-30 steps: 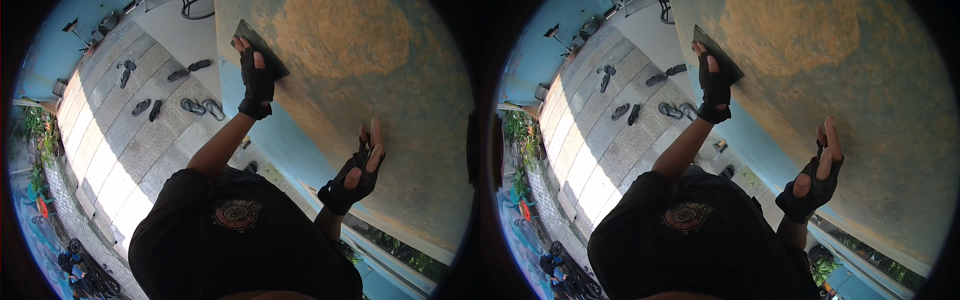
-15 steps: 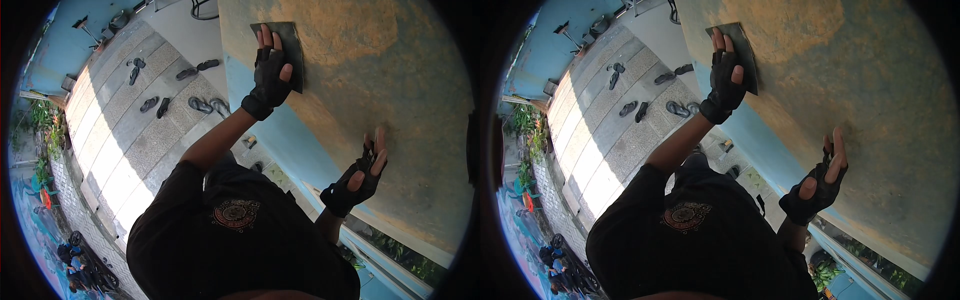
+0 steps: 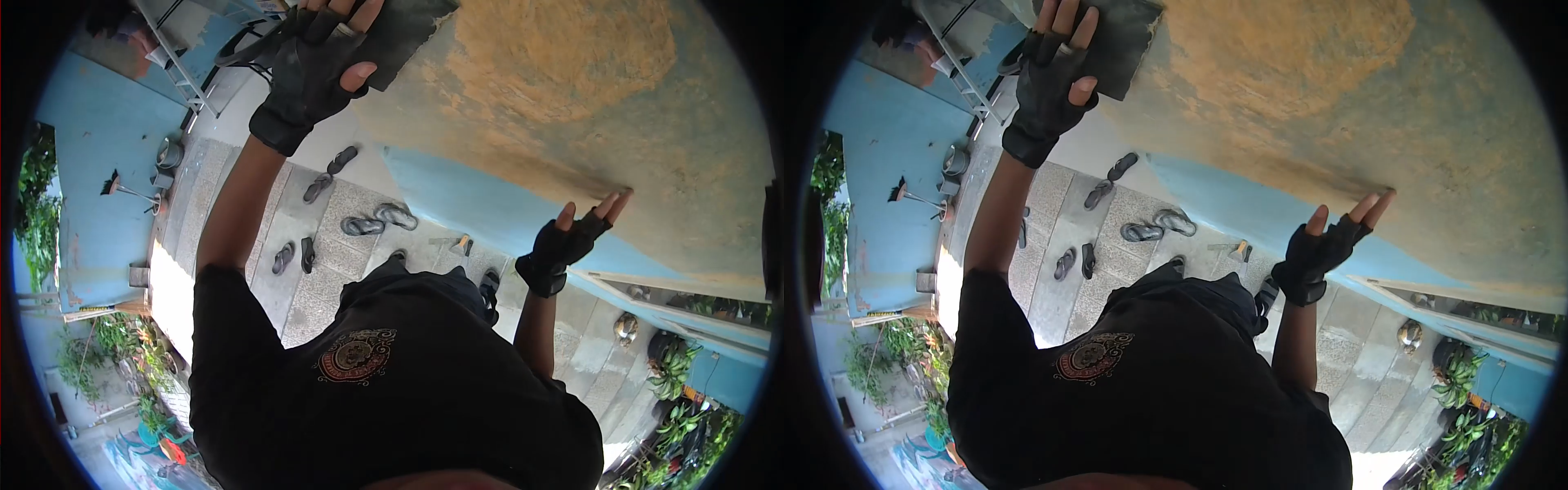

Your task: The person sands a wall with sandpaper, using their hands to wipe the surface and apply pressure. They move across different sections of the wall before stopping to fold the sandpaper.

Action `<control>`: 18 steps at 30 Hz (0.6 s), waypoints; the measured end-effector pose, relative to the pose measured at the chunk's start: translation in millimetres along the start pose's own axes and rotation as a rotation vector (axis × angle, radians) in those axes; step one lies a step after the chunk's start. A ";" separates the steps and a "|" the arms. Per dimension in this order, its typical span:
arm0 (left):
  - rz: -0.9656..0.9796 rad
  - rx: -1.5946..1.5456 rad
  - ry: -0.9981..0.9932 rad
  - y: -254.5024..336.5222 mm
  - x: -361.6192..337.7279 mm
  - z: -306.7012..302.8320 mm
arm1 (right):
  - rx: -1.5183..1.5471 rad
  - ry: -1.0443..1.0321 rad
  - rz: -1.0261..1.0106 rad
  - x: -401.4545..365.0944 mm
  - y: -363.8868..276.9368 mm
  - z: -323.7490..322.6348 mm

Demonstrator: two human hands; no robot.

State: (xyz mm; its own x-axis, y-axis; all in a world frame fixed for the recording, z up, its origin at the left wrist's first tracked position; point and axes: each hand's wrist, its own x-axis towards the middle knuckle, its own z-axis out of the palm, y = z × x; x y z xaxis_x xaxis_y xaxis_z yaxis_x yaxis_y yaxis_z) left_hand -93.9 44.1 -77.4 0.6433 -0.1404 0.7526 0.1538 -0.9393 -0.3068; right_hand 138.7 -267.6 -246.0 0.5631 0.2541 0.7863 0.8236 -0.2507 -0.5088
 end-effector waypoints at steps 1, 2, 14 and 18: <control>0.102 0.105 -0.142 -15.2 -4.0 -8.9 | 0.070 0.053 -0.019 -5.7 -17.2 21.2; 0.119 0.087 -0.144 -18.5 -1.9 -13.0 | 0.077 0.073 0.004 -14.8 -29.4 41.4; 0.086 0.138 -0.165 -11.3 3.3 -6.6 | 0.161 -0.351 -0.046 -142.3 -201.0 252.9; 0.083 0.145 -0.101 -12.0 3.0 -0.5 | 0.160 -0.426 -0.090 -168.0 -196.3 257.2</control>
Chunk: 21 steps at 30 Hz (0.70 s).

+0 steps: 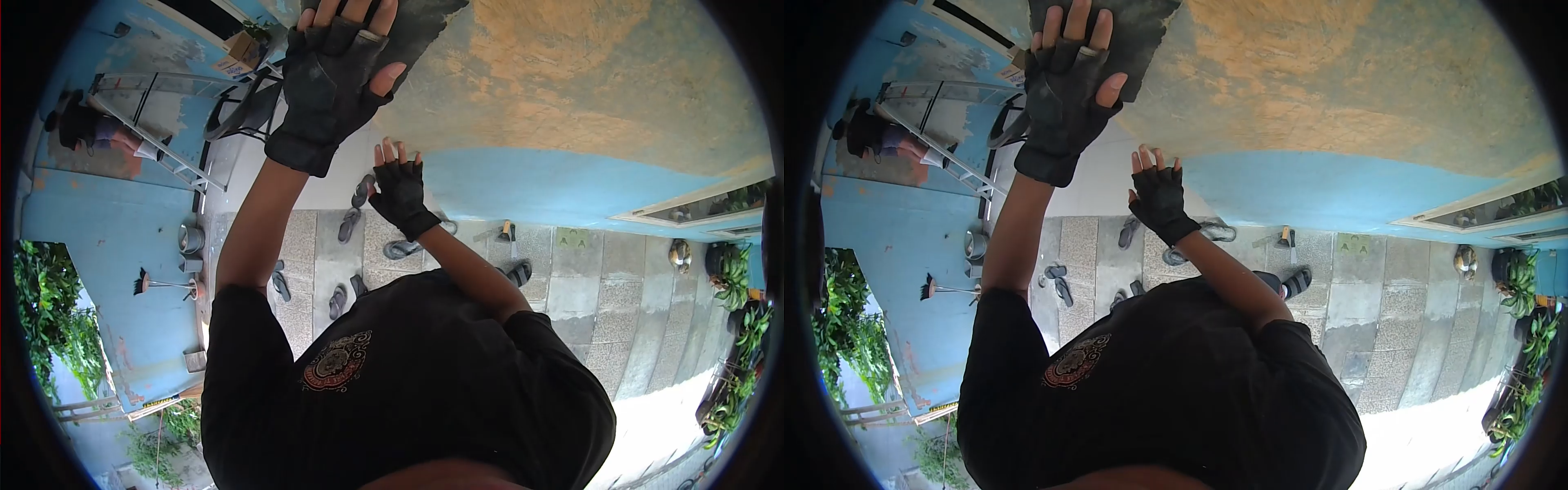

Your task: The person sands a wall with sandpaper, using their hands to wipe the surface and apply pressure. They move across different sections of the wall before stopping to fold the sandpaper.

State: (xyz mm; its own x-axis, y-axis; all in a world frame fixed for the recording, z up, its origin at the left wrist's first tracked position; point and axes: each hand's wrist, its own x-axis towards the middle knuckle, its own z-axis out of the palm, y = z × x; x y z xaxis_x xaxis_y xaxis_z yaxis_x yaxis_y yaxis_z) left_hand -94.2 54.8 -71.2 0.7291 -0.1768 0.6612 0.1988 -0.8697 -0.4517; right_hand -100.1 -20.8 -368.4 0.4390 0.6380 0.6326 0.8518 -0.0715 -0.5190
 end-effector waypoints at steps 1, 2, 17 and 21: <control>-0.002 -0.005 0.004 3.0 1.1 -4.0 | 0.022 -0.020 0.031 -7.9 9.4 -4.0; -0.035 -0.015 -0.032 7.7 3.2 -9.7 | -0.048 -0.007 0.099 -15.2 19.2 -8.4; -0.643 -0.486 0.206 148.7 -55.3 91.1 | -0.140 0.409 0.382 -29.6 177.2 -284.9; -0.853 -0.648 0.250 257.8 -43.3 137.2 | -0.068 0.361 0.466 -67.9 195.3 -339.5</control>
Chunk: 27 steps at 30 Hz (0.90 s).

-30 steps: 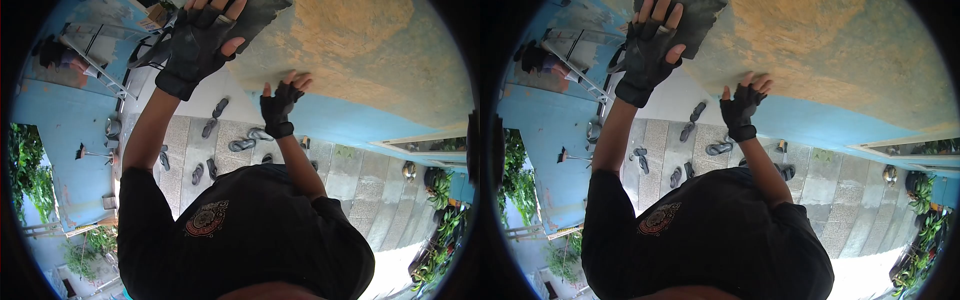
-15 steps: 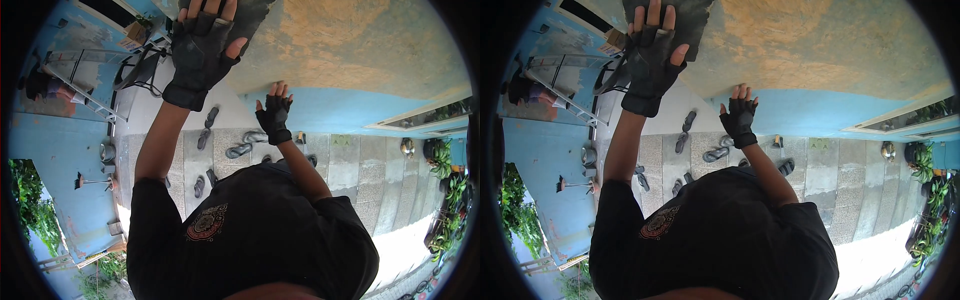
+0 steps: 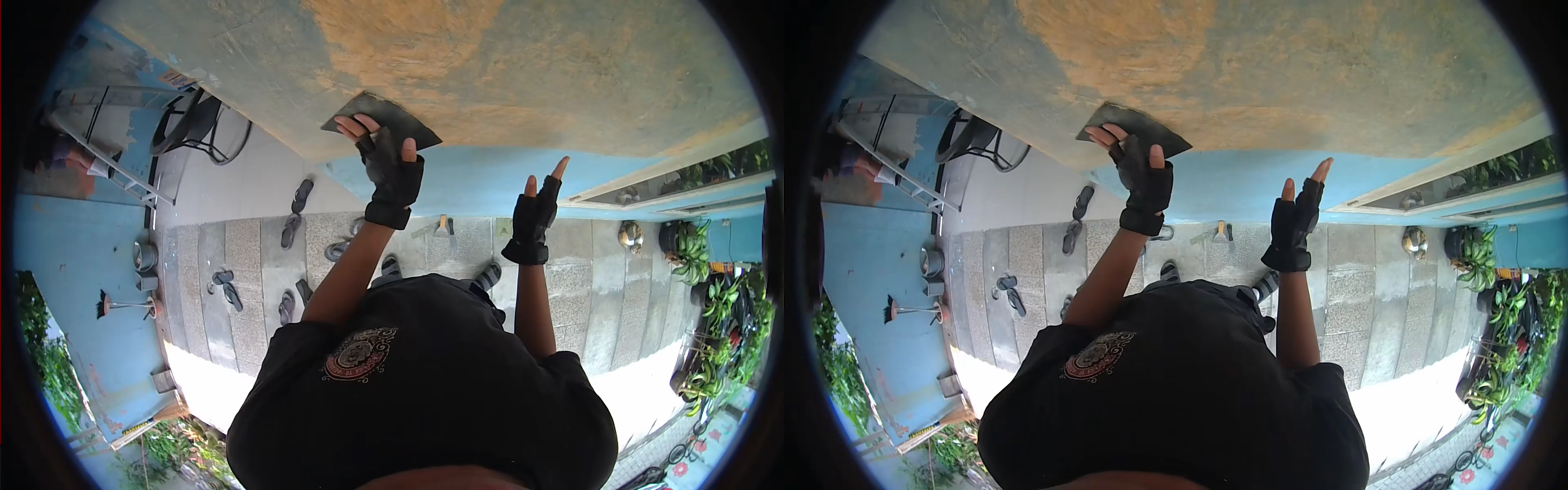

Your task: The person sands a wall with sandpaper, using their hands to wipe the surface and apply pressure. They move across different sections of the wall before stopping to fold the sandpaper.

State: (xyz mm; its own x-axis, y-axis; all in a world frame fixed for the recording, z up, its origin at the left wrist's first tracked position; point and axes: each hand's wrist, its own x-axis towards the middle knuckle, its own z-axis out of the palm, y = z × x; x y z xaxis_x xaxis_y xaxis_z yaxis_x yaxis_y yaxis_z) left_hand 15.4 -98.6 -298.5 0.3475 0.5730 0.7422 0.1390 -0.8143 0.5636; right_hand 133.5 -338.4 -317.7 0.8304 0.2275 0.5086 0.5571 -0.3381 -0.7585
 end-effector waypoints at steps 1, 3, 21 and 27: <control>-0.043 -0.015 0.042 9.2 -3.4 15.5 | 0.009 -0.030 0.065 1.1 2.6 -16.4; -0.126 0.039 0.136 14.1 1.4 33.5 | 0.096 -0.069 0.064 9.8 5.9 -47.4; -0.541 -0.374 0.591 49.2 2.1 95.8 | -0.085 0.015 -0.742 196.6 -8.1 -158.0; -0.546 -0.231 0.294 118.5 -29.7 135.1 | -0.250 -0.109 -0.803 212.3 6.1 -117.8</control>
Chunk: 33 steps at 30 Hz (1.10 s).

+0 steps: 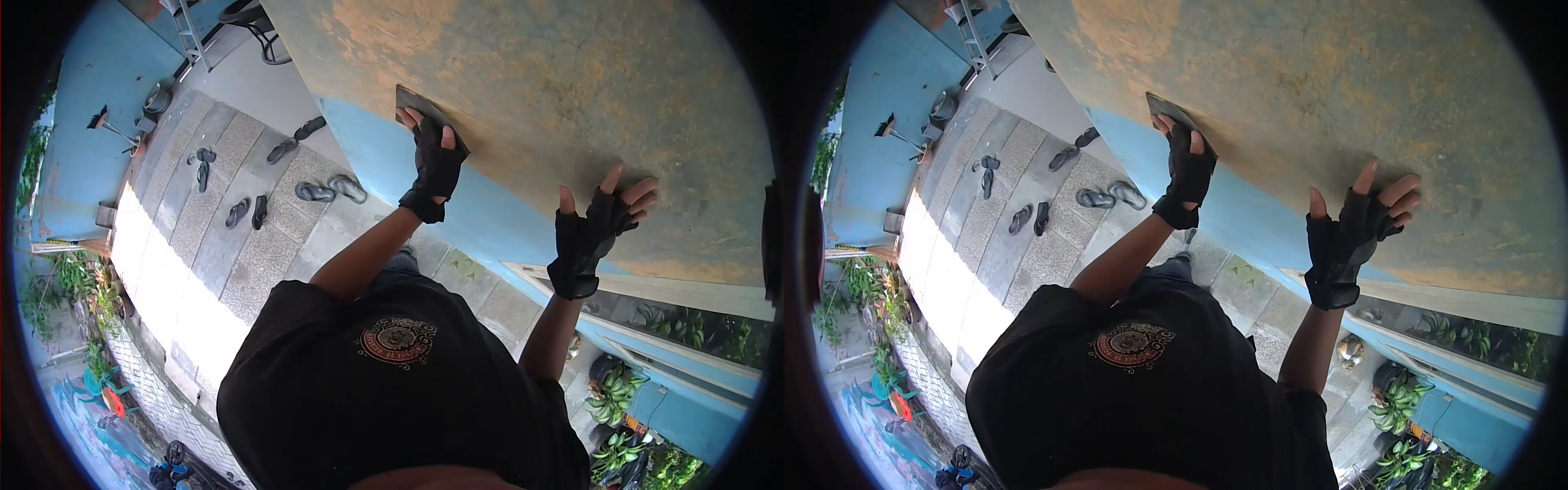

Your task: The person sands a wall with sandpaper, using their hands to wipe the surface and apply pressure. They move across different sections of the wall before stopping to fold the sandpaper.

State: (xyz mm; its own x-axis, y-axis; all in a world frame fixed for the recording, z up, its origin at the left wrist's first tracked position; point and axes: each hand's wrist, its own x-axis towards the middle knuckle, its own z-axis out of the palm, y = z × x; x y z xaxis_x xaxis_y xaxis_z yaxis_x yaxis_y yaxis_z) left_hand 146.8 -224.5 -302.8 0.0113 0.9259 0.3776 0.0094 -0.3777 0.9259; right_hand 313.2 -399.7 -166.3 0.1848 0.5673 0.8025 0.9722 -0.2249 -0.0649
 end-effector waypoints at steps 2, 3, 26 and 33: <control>-0.058 0.021 0.100 -6.8 31.9 -14.1 | -0.191 -0.039 0.012 -7.4 10.4 9.9; -0.066 0.024 0.104 -8.7 30.1 -13.2 | -0.188 -0.046 0.008 -8.5 12.4 12.7; -0.079 -0.215 0.136 3.7 20.3 -1.8 | 0.466 -0.136 -0.089 -1.5 -34.5 -34.9; -0.035 -0.230 0.087 -11.7 22.9 -13.8 | 0.673 -0.179 -0.322 11.8 -17.3 -15.2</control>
State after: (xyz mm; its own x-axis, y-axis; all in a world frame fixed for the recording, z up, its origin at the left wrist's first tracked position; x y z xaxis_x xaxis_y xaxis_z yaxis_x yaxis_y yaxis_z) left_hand 133.2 -198.8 -304.7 -0.0714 0.9391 0.3360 -0.2193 -0.3434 0.9132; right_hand 296.4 -401.3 -146.7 -0.1574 0.6557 0.7384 0.8495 0.4711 -0.2373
